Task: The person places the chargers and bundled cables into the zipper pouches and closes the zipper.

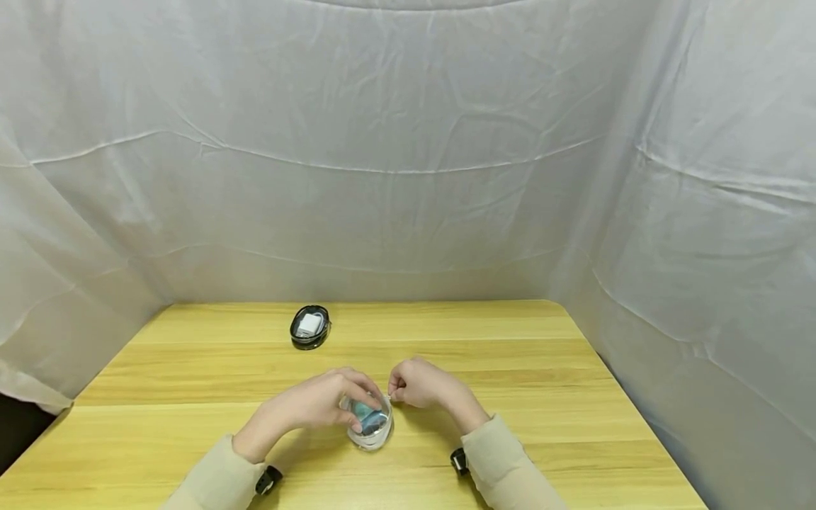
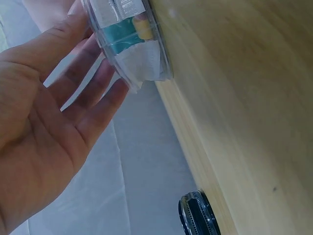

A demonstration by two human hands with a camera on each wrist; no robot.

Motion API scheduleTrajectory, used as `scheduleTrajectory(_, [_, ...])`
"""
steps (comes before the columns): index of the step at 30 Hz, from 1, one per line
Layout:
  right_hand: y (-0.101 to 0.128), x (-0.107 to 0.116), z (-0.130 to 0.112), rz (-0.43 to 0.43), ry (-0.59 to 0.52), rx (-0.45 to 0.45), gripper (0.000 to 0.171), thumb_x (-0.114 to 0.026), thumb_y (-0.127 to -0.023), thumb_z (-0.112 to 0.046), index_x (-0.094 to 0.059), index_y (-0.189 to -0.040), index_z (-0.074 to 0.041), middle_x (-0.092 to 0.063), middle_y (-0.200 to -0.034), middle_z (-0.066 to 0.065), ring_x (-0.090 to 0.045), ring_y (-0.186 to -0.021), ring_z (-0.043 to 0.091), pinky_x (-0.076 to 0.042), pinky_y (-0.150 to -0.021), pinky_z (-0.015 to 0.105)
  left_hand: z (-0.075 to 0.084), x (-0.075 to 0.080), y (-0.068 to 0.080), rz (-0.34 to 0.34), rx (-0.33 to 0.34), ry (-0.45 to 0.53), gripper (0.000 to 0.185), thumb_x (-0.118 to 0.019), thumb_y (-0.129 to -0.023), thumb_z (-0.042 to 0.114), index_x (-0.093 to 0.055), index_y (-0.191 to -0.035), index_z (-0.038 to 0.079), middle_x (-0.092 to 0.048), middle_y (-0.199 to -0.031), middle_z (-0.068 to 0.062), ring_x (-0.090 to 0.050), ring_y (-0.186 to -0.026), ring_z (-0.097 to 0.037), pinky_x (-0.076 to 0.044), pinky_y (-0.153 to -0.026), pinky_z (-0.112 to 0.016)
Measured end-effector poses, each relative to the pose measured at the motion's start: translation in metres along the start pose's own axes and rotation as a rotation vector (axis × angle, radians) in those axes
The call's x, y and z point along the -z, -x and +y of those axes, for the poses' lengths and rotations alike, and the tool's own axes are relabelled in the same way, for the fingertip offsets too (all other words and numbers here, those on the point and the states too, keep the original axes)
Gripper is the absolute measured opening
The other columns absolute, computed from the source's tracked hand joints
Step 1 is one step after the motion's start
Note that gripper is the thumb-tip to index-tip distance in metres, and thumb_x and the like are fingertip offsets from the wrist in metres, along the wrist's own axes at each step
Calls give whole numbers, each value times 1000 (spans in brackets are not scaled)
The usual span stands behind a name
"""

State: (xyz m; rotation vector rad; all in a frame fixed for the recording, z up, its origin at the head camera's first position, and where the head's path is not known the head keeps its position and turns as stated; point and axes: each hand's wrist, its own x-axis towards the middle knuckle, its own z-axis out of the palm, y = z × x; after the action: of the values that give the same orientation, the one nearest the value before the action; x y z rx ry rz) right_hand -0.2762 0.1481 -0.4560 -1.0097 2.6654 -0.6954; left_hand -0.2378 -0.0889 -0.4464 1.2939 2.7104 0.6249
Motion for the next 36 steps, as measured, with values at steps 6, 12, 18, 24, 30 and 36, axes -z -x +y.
scheduleTrajectory(6, [0,1,2,-15,-11,3,16,-73,-96,-5,-68,-84,-15,-64,-76,-7,-55,-66,6,-50,-62,23,0,-1,-1,15,9,7,32,-88,-82,21,-82,-114,20,-71,-126,10,-60,-123,-15,-49,-109,-37])
scheduleTrajectory(12, [0,3,4,-27,-23,15,14,-73,-95,-4,-69,-85,-13,-64,-75,-5,-55,-63,5,-49,-60,22,3,0,-2,7,3,-7,32,-88,-82,20,-82,-114,18,-71,-126,7,-61,-123,-18,-50,-108,-38])
scheduleTrajectory(18, [2,5,4,-31,-3,39,13,-73,-94,-3,-69,-84,-12,-63,-75,-6,-54,-64,4,-50,-61,22,9,2,-3,1,27,-28,33,-89,-80,20,-82,-112,21,-71,-125,9,-60,-123,-18,-49,-110,-40])
scheduleTrajectory(24, [3,5,4,-54,-10,50,13,-73,-93,-1,-69,-84,-9,-65,-74,-2,-54,-62,3,-49,-58,21,11,1,-2,6,38,-31,33,-89,-79,20,-82,-112,21,-71,-124,9,-61,-122,-18,-50,-109,-39])
scheduleTrajectory(30, [5,6,4,-75,-8,60,17,-73,-93,0,-69,-82,-12,-62,-72,-6,-53,-62,3,-48,-58,20,12,0,-1,10,45,-33,33,-89,-79,20,-82,-112,20,-71,-124,9,-61,-121,-17,-51,-107,-37])
scheduleTrajectory(36, [5,9,5,-116,-35,50,16,-74,-93,-1,-69,-82,-13,-64,-73,-7,-55,-64,3,-51,-61,21,12,0,0,13,43,-32,34,-89,-79,20,-82,-112,19,-71,-124,9,-61,-120,-16,-51,-107,-36])
